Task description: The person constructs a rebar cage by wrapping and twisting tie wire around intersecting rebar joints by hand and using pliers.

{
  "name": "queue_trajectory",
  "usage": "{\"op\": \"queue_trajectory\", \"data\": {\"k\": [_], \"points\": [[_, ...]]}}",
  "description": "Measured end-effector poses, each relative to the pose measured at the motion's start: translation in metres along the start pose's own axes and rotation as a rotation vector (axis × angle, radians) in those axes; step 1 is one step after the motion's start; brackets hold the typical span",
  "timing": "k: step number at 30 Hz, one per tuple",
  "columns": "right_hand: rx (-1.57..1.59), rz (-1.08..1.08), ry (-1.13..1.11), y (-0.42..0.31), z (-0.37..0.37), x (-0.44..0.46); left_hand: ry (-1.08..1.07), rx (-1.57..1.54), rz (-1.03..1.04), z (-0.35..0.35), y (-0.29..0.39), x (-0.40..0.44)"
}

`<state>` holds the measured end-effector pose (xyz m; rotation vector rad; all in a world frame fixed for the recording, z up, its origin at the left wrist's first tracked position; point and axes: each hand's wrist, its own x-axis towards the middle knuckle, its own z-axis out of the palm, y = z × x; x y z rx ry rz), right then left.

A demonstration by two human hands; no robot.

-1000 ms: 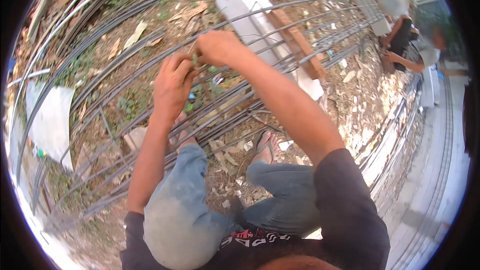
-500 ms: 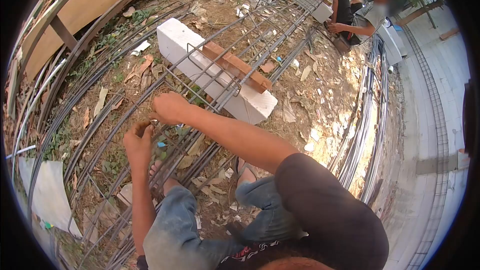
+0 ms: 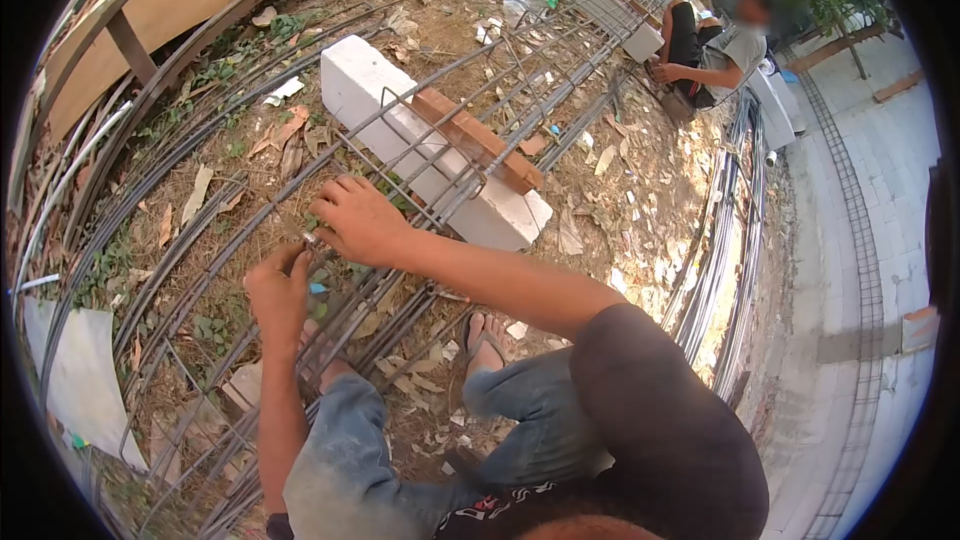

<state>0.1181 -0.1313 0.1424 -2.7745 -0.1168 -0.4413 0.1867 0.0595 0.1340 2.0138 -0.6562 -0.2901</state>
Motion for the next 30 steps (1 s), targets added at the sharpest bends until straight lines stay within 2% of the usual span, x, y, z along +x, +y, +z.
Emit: {"op": "queue_trajectory", "data": {"k": [1,4,7,10,13,16,19,22,24,26,28,29,30], "points": [[-0.042,-0.080,0.173,-0.003,-0.005,-0.009,0.010,0.010,0.001,0.000,0.000,-0.001],[-0.085,-0.052,-0.183,0.004,-0.007,-0.033,0.009,0.073,-0.015,0.000,-0.003,-0.002],[-0.165,-0.043,-0.105,-0.001,-0.003,-0.043,0.015,0.120,0.083,0.000,-0.008,0.000],[-0.260,0.026,-0.312,-0.011,-0.007,-0.037,0.022,0.164,0.075,0.002,-0.005,-0.001],[-0.176,0.109,-0.323,-0.024,-0.011,-0.029,0.047,0.064,0.051,0.008,-0.011,-0.001],[0.026,0.285,-0.494,-0.030,-0.014,-0.025,0.060,0.039,0.094,0.008,-0.010,-0.002],[0.320,0.468,-0.637,-0.046,-0.051,-0.012,0.036,0.027,0.041,0.006,-0.006,-0.002],[0.088,0.300,-0.600,-0.047,-0.060,-0.008,0.045,0.021,0.051,0.005,-0.004,-0.003],[-0.210,0.024,-0.221,-0.031,-0.053,-0.027,0.030,0.056,0.050,0.003,-0.006,-0.002],[-0.273,0.022,-0.213,-0.023,-0.053,-0.040,0.032,0.061,0.058,0.003,-0.003,-0.003],[-0.087,0.303,-0.563,-0.024,-0.055,-0.050,0.046,0.044,0.079,0.002,0.000,-0.003],[-0.073,0.283,-0.410,-0.033,-0.059,-0.053,0.056,0.054,0.096,0.003,-0.001,-0.002],[-0.028,0.329,-0.402,-0.037,-0.064,-0.049,0.067,0.066,0.107,0.004,-0.005,-0.003]]}}
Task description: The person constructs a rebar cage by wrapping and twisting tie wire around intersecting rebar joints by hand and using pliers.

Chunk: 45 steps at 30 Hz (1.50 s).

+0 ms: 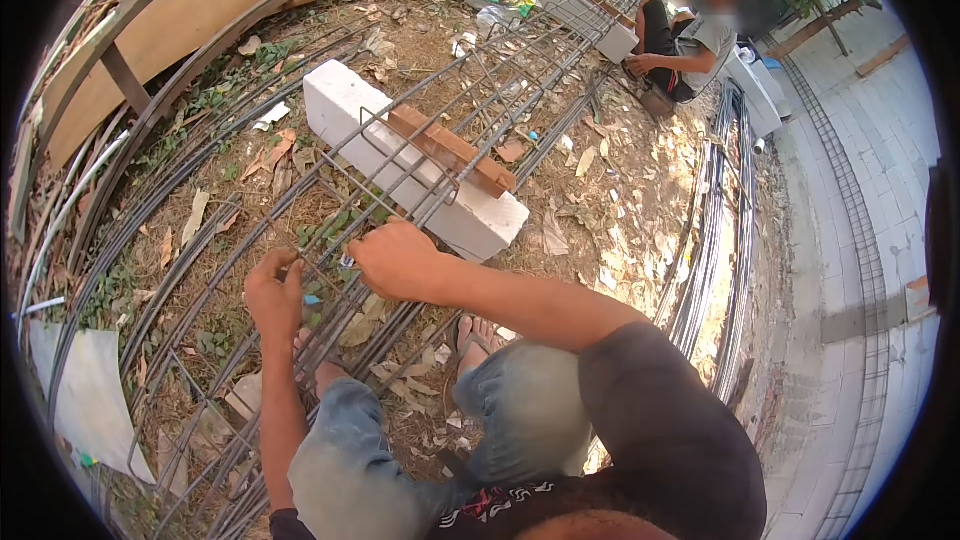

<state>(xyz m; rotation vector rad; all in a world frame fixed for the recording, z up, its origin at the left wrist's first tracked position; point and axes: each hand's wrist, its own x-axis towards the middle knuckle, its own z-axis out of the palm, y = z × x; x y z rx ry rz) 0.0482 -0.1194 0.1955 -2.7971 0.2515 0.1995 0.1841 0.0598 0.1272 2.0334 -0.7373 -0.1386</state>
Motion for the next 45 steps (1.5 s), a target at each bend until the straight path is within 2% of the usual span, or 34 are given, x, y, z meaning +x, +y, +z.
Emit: {"op": "queue_trajectory", "data": {"k": [2,3,6,9,12,15,18,19,22,25,27,29,31,34,37,40,43,45], "points": [[0.114,0.073,0.001,-0.027,-0.036,-0.002,0.016,0.032,0.020,0.001,-0.006,-0.002],[0.095,0.032,0.052,-0.031,-0.037,0.000,0.022,0.049,0.027,0.003,-0.008,-0.002],[-0.050,-0.172,-0.014,-0.016,-0.025,-0.008,0.035,0.079,0.028,0.003,-0.009,-0.002],[-0.082,-0.186,0.277,0.033,0.021,-0.040,0.039,0.060,-0.012,0.003,-0.003,-0.004],[-0.056,-0.052,0.101,0.010,-0.026,-0.068,0.028,0.060,-0.035,0.003,-0.001,-0.003],[0.059,-0.203,0.070,-0.026,-0.031,-0.069,0.009,0.097,-0.036,0.003,-0.003,-0.008],[0.523,-0.285,0.196,-0.035,-0.035,-0.070,0.020,0.149,-0.020,0.001,-0.004,-0.004],[0.465,-0.201,0.098,-0.026,-0.042,-0.075,0.016,0.167,-0.016,0.001,-0.004,-0.005],[0.289,0.007,0.051,-0.005,-0.048,-0.111,0.014,0.198,0.015,-0.004,0.007,-0.008],[0.231,0.084,0.010,-0.006,-0.022,-0.134,0.004,0.137,0.015,-0.001,0.001,-0.009],[0.184,-0.095,0.203,0.000,-0.016,-0.139,0.044,0.164,0.072,0.003,-0.004,-0.007],[0.260,-0.091,0.214,-0.005,-0.030,-0.150,0.049,0.171,0.082,0.004,-0.005,-0.008],[0.453,0.087,0.040,-0.013,-0.054,-0.165,0.026,0.159,0.044,0.002,-0.004,-0.006],[0.524,0.054,0.185,-0.005,-0.052,-0.182,0.055,0.165,0.093,0.003,-0.004,-0.010],[0.705,0.197,0.241,0.012,-0.041,-0.202,0.045,0.201,0.029,0.003,-0.003,-0.009],[0.885,0.270,0.166,0.025,-0.033,-0.233,0.072,0.160,0.097,0.006,-0.013,-0.006],[0.892,0.402,0.078,0.032,-0.011,-0.262,0.046,0.141,0.040,0.005,-0.010,-0.008],[0.739,0.390,0.118,0.024,-0.010,-0.280,0.046,0.137,0.051,0.003,-0.009,-0.008]]}}
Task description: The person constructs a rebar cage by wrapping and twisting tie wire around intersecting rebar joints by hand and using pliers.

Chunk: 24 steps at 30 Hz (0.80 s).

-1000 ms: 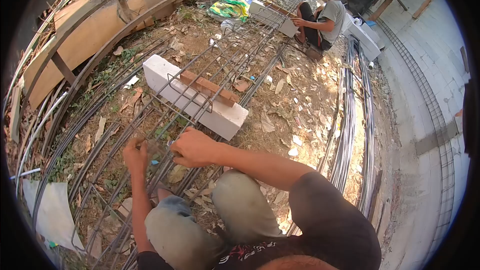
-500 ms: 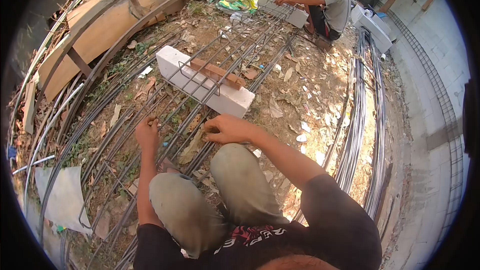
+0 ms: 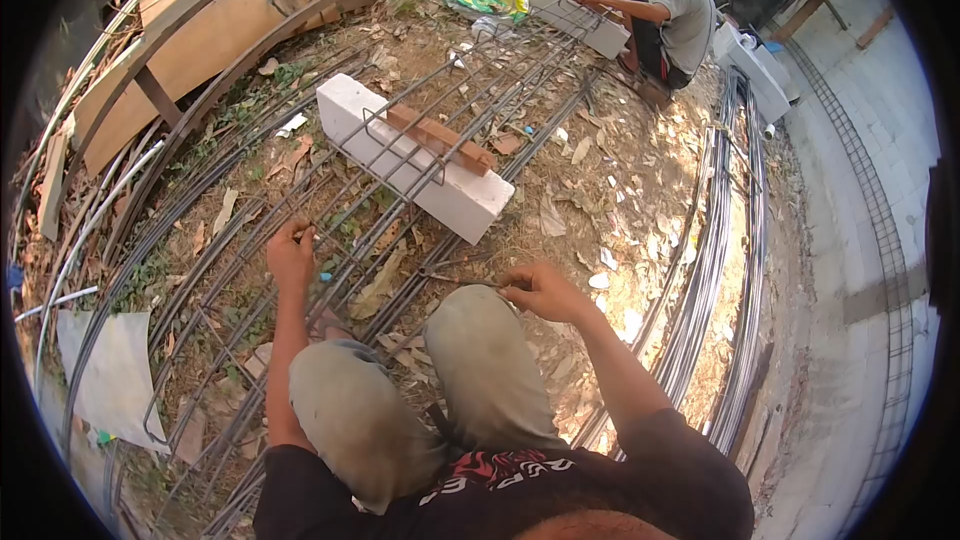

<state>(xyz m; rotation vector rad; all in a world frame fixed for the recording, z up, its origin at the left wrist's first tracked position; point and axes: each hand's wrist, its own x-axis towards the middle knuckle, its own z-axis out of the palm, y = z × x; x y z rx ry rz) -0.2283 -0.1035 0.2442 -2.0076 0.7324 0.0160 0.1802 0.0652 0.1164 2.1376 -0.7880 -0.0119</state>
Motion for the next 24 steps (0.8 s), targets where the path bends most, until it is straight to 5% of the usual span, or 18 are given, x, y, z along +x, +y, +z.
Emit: {"op": "queue_trajectory", "data": {"k": [4,7,13,16,19,22,24], "points": [[-0.211,-0.021,0.071,-0.025,0.004,-0.012,0.007,-0.017,0.015,0.004,-0.008,0.000],[-0.241,-0.229,0.172,0.006,0.004,-0.007,0.036,-0.011,0.046,0.007,-0.012,0.001],[0.213,0.331,0.061,-0.022,-0.004,-0.037,0.005,-0.038,0.009,0.010,-0.017,0.001],[0.222,0.178,0.173,-0.028,-0.008,-0.046,-0.002,-0.053,0.006,0.008,-0.013,0.003],[0.314,0.287,0.102,0.010,-0.013,-0.059,-0.012,-0.032,-0.016,0.004,-0.007,0.001],[0.190,0.033,0.198,0.023,0.001,-0.068,-0.042,-0.021,-0.028,-0.001,0.000,0.000],[0.374,0.150,0.235,0.013,-0.006,-0.076,-0.038,-0.032,-0.011,-0.001,-0.003,0.000]]}}
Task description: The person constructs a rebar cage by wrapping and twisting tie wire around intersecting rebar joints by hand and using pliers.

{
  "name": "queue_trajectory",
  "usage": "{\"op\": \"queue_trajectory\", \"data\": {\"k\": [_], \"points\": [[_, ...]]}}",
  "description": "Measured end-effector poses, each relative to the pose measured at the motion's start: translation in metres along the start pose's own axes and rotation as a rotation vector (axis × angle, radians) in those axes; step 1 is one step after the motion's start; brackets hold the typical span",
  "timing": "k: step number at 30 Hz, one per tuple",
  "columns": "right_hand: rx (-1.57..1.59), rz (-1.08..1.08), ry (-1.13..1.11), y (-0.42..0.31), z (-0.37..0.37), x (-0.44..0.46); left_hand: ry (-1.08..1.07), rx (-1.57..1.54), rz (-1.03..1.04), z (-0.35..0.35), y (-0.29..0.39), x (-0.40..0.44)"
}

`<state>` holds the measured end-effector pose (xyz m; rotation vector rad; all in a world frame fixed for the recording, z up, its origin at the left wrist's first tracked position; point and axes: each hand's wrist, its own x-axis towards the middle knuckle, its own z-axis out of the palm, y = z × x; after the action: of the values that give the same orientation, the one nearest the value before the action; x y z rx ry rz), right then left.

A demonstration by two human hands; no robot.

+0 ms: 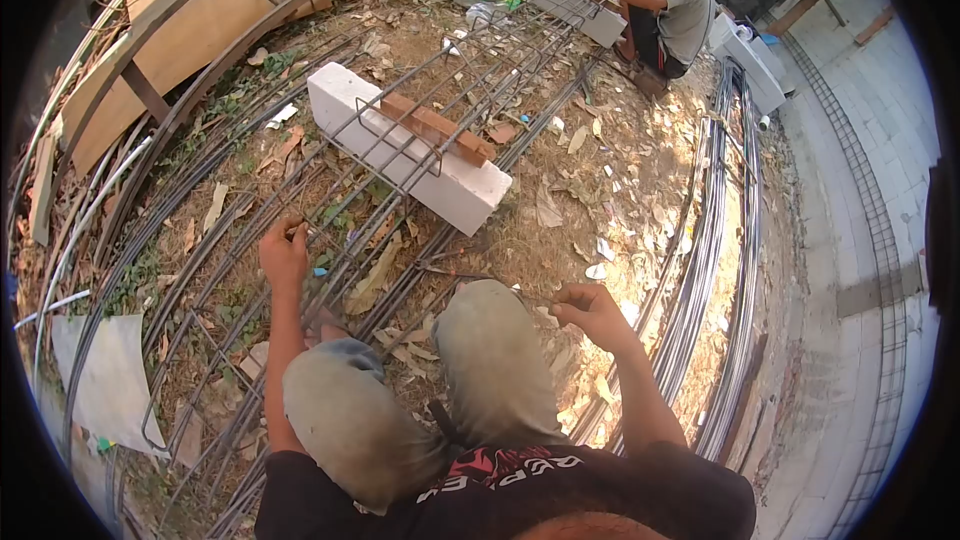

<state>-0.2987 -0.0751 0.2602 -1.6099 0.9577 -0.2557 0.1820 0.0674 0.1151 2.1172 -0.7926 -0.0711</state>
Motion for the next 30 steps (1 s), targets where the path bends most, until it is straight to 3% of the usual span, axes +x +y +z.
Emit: {"op": "queue_trajectory", "data": {"k": [1,2,3,6,10,13,15,17,22,25,29,30], "points": [[0.086,0.062,0.027,-0.016,-0.003,-0.004,0.003,-0.008,0.012,0.001,0.000,0.001],[-0.086,0.164,0.040,-0.034,-0.010,-0.007,0.009,-0.006,0.007,0.002,0.001,0.001],[-0.159,-0.013,0.131,-0.034,-0.010,-0.005,0.015,-0.002,0.001,0.002,0.003,0.001],[-0.431,-0.074,0.162,-0.061,-0.027,0.005,0.048,-0.007,0.034,0.005,-0.004,0.001],[-0.907,0.008,-0.040,-0.068,-0.033,0.045,0.058,-0.021,0.069,0.010,-0.010,0.004],[-0.699,-0.064,-0.246,-0.080,0.003,0.101,0.079,-0.030,0.058,0.008,-0.002,0.003],[-0.351,-0.107,-0.428,-0.078,0.045,0.150,0.098,0.021,0.076,0.014,-0.015,0.002],[-0.373,-0.070,-0.515,-0.096,0.096,0.190,0.052,0.024,0.007,0.005,-0.004,0.000],[-0.813,-0.428,-0.351,-0.123,0.204,0.263,0.075,0.011,-0.005,0.008,-0.007,0.001],[-0.985,-0.379,-0.440,-0.123,0.233,0.291,0.054,-0.014,-0.027,0.006,-0.005,0.001],[-0.915,-0.361,-0.676,-0.113,0.247,0.306,0.061,-0.017,-0.008,0.006,-0.007,0.000],[-1.018,-0.415,-0.634,-0.114,0.247,0.306,0.079,-0.014,0.012,0.007,-0.009,0.000]]}}
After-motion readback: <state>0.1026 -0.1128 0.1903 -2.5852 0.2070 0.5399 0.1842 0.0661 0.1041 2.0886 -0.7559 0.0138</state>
